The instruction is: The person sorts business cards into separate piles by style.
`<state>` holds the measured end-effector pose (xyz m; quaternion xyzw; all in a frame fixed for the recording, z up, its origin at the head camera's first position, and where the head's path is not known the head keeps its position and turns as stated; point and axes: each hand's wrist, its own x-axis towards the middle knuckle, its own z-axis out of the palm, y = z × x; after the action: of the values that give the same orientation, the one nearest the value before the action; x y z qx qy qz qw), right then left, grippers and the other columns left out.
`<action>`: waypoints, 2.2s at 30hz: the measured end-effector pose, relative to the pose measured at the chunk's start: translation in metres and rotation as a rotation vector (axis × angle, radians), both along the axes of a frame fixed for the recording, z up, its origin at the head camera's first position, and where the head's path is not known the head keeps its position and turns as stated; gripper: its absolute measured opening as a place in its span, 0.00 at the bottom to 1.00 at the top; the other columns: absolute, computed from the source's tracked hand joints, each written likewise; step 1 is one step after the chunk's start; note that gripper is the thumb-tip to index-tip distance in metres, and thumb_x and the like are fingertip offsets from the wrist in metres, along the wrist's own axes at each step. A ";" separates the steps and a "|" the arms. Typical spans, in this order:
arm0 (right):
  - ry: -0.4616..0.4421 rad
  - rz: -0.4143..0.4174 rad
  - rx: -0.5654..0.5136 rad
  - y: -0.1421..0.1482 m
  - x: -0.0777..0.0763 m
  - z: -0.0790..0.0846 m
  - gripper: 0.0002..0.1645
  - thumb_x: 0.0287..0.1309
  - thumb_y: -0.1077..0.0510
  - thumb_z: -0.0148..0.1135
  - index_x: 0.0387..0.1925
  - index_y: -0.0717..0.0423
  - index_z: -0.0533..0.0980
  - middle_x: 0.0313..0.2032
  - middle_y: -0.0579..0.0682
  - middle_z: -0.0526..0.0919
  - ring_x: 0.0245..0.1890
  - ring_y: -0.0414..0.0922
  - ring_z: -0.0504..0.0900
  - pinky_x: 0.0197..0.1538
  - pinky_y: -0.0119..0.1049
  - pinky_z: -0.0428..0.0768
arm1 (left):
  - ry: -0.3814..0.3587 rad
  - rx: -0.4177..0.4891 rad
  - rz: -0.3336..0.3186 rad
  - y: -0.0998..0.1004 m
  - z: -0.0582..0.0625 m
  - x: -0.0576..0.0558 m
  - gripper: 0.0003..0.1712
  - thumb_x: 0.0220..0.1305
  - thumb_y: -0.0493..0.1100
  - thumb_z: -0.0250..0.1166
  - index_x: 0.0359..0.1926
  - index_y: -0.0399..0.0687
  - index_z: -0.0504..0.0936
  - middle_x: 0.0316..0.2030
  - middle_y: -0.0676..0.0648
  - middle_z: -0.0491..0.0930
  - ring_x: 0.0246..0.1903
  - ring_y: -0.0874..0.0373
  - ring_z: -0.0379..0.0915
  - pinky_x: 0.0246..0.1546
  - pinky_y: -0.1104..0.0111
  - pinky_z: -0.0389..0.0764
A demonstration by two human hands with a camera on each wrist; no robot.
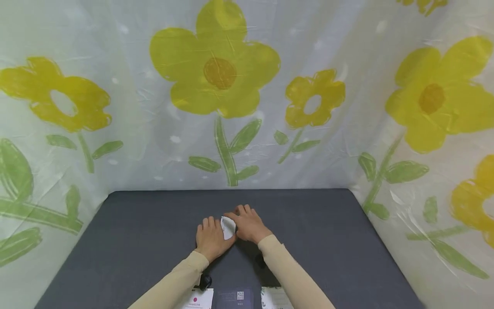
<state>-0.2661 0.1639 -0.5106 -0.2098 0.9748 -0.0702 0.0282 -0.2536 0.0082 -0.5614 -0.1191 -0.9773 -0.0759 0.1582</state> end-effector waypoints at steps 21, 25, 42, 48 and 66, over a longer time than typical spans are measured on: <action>0.016 0.096 0.417 -0.022 -0.031 0.004 0.32 0.66 0.48 0.70 0.69 0.28 0.73 0.71 0.48 0.70 0.68 0.49 0.69 0.71 0.46 0.72 | 0.041 -0.085 -0.025 0.002 0.000 -0.005 0.33 0.57 0.65 0.75 0.43 0.40 0.82 0.38 0.43 0.76 0.40 0.49 0.67 0.43 0.59 0.74; -0.024 0.092 0.394 -0.024 -0.033 0.004 0.33 0.67 0.49 0.70 0.70 0.28 0.72 0.70 0.49 0.71 0.69 0.50 0.69 0.73 0.48 0.70 | 0.038 -0.089 -0.019 -0.002 0.000 -0.008 0.34 0.56 0.65 0.75 0.43 0.38 0.83 0.38 0.42 0.76 0.40 0.49 0.67 0.43 0.58 0.73; -0.113 0.027 0.369 -0.030 -0.037 0.005 0.30 0.68 0.49 0.69 0.68 0.27 0.73 0.70 0.50 0.70 0.70 0.51 0.69 0.73 0.49 0.70 | -0.078 -0.125 -0.039 -0.010 0.015 -0.014 0.27 0.55 0.58 0.78 0.39 0.38 0.83 0.37 0.41 0.75 0.40 0.48 0.64 0.44 0.57 0.70; -0.144 0.022 0.333 -0.030 -0.036 0.006 0.28 0.68 0.51 0.68 0.66 0.30 0.74 0.68 0.51 0.70 0.69 0.51 0.68 0.74 0.49 0.69 | -0.099 -0.174 -0.044 -0.008 0.016 -0.013 0.26 0.56 0.58 0.77 0.39 0.40 0.84 0.38 0.43 0.74 0.41 0.49 0.63 0.46 0.57 0.68; -0.038 0.035 0.320 -0.029 -0.029 0.006 0.19 0.66 0.49 0.70 0.53 0.44 0.73 0.57 0.49 0.79 0.60 0.49 0.75 0.65 0.46 0.74 | -0.003 0.009 -0.104 -0.013 0.002 -0.013 0.30 0.52 0.52 0.82 0.43 0.41 0.73 0.38 0.41 0.73 0.38 0.48 0.64 0.42 0.57 0.69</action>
<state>-0.2953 0.1350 -0.5047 -0.2181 0.9690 0.0825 0.0810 -0.2664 -0.0052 -0.5593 -0.1690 -0.9696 -0.0887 0.1530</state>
